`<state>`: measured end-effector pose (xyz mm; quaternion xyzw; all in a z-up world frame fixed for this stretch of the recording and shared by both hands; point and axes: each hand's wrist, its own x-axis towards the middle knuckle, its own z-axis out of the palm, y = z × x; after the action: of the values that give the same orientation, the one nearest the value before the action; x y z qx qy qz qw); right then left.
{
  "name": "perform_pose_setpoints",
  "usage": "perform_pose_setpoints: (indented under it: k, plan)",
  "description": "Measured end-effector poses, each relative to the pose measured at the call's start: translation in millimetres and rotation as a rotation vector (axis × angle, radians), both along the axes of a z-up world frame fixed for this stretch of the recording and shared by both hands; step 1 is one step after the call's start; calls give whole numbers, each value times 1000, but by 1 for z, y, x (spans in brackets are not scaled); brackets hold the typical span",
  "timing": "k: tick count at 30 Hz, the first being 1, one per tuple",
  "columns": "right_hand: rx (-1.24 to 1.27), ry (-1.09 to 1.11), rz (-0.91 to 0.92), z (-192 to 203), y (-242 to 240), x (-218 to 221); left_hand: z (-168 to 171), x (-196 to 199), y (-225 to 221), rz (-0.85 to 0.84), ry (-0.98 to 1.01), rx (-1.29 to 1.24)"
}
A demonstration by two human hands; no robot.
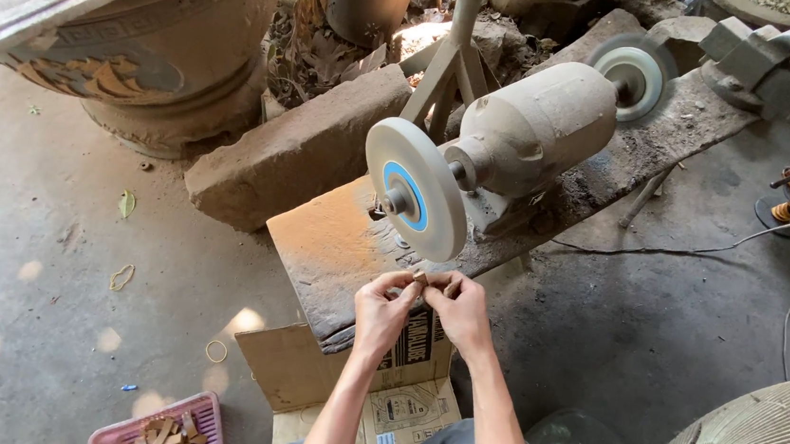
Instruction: Grinding small metal parts using a bench grinder
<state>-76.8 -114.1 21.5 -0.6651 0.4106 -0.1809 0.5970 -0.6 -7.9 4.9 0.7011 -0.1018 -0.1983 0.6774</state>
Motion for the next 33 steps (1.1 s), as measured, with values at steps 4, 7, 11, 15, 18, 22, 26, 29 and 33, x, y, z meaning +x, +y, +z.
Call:
perform_pose_setpoints:
  k: [4,7,11,15,18,22,26,29,33]
  plan:
    - [78,-125,-147,1,-8,-7,3,-3,-16,56,143,-89]
    - [127,-116,-200,7,-7,-3,19,-11,-26,76,393,-169]
    - [62,-204,-397,27,2,11,22,-16,-43,148,498,-376]
    - [100,-267,-485,30,8,28,-9,-9,-51,154,459,-392]
    - [190,-318,-456,31,19,35,6,-3,-33,189,391,-379]
    - [247,-301,-357,-8,9,36,5,-2,-12,211,284,-304]
    - [329,-224,-229,-4,6,24,27,-6,1,164,50,-82]
    - [299,-219,-225,21,7,15,13,-6,-7,107,-6,8]
    - [130,-299,-174,33,0,14,14,-3,-23,66,188,-175]
